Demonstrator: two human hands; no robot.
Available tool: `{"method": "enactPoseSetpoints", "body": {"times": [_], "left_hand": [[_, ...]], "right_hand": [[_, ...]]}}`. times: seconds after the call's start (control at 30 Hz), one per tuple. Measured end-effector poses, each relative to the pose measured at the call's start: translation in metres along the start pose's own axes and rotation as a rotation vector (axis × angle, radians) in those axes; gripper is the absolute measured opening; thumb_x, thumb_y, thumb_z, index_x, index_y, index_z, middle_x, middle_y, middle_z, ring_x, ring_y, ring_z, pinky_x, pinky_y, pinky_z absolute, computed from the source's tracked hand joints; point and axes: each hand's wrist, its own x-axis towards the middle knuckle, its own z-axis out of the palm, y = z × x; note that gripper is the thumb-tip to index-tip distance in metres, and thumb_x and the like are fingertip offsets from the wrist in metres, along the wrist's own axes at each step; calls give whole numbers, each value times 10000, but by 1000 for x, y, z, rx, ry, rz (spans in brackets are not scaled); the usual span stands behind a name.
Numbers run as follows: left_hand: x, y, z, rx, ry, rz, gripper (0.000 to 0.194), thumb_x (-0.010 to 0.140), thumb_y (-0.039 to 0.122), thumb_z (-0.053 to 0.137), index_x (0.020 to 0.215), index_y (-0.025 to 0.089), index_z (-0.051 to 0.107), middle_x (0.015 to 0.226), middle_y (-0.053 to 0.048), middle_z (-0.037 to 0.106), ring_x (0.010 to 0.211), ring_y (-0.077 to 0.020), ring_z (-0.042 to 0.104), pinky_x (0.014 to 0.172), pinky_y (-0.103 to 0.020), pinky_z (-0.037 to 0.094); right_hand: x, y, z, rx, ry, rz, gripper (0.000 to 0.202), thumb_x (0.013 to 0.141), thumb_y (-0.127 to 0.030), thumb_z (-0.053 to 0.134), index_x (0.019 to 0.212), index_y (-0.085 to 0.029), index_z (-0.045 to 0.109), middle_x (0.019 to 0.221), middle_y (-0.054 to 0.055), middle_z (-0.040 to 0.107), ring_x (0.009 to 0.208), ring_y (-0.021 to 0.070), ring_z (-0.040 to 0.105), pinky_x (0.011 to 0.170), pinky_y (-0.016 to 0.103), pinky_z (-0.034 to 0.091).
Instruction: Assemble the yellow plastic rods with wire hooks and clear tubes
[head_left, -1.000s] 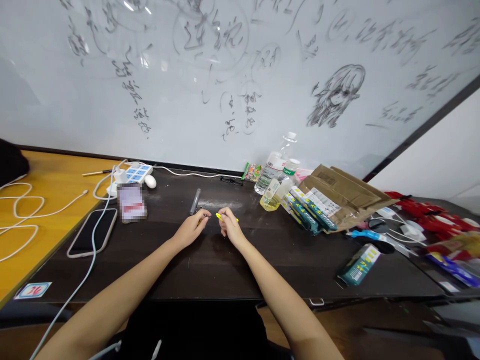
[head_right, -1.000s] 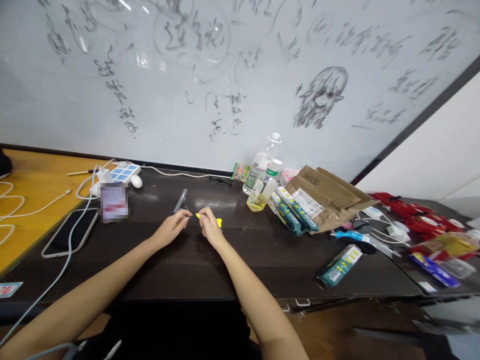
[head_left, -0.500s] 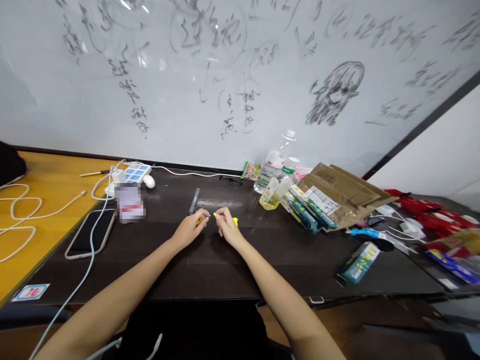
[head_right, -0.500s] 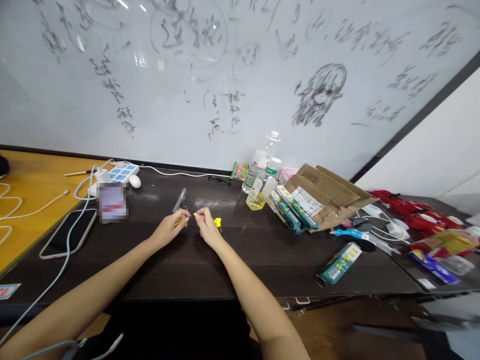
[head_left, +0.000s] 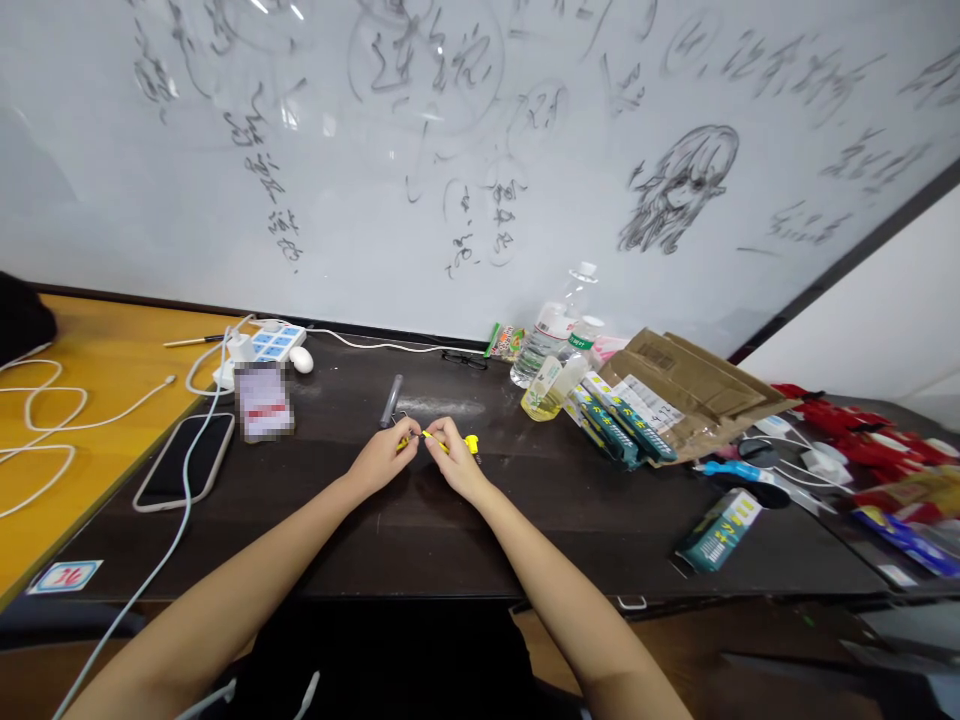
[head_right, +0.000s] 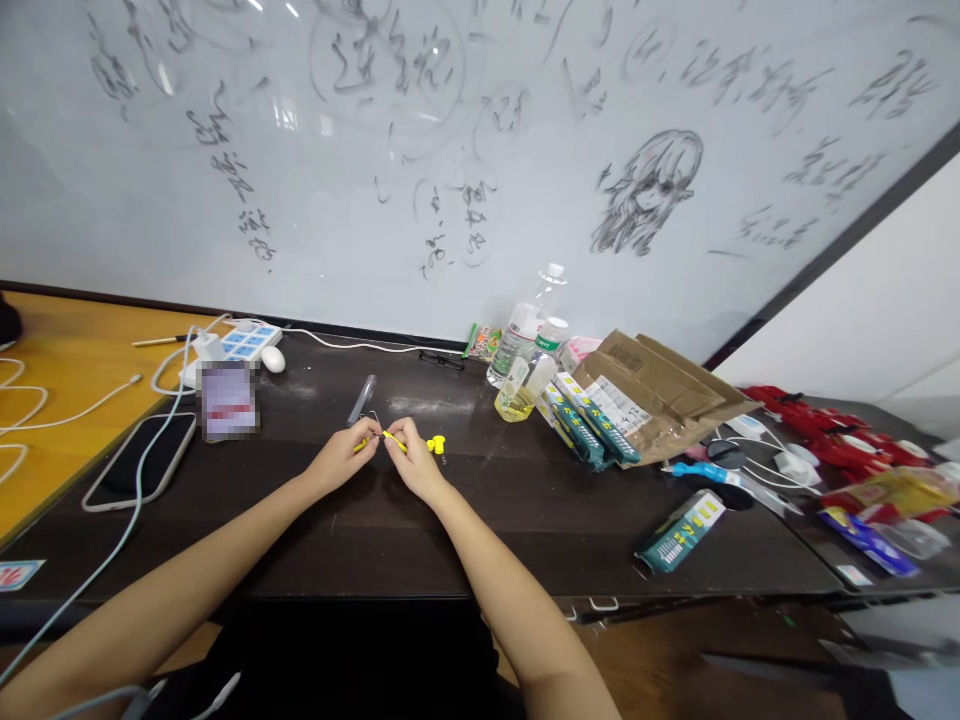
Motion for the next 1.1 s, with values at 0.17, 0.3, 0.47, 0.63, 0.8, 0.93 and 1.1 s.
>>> {"method": "enactPoseSetpoints", "body": {"times": [0.17,0.3,0.47,0.63,0.8,0.93,1.1], "left_hand": [[0,1,-1,27,-10,-2,150,875,280,407,949,205,513,682,40,549,616,-119,526,631,-223,378],[-1,2,-1,112,0,-8,180,892,293,383,972,217,525,758,16,597,669,-140,564,648,-236,393],[-2,6,-7,163,131,9,220,903,324,381,1017,228,543,980,-24,637,840,-161,599,759,-256,418],[-2,4,-8,57,138,-3,238,879,372,428,1010,211,544,854,-13,627,712,-138,595,690,-239,438],[-1,-3,4,-56,-10,-46,235,878,374,417,1010,209,520,698,36,566,503,-91,496,540,-205,396],[0,-6,7,-96,28,-50,221,868,360,436,994,201,522,688,37,540,538,-93,485,552,-198,396],[0,-3,3,-134,4,-48,229,873,334,414,1006,196,538,673,29,545,583,-112,508,583,-215,409]], "right_hand": [[-1,-2,1,-60,24,-26,136,884,-344,416,951,-225,413,604,-72,355,540,109,355,589,229,323],[-1,-1,1,-96,45,-18,154,875,-353,425,967,-228,428,615,-66,386,548,117,389,600,235,336],[0,-2,-2,-109,90,-34,174,885,-360,412,998,-227,423,622,-61,372,569,122,395,617,247,349],[1,-2,-3,1,100,-23,219,897,-374,396,1058,-224,398,645,-48,422,552,110,401,567,235,367],[3,1,-1,193,105,51,249,865,-432,444,980,-224,372,656,-51,482,484,82,407,445,190,340],[4,4,0,213,74,59,237,862,-431,459,946,-224,381,635,-63,472,460,70,399,426,178,335],[2,3,1,189,43,54,211,874,-417,443,943,-223,399,629,-58,470,471,76,409,429,180,342]]}}
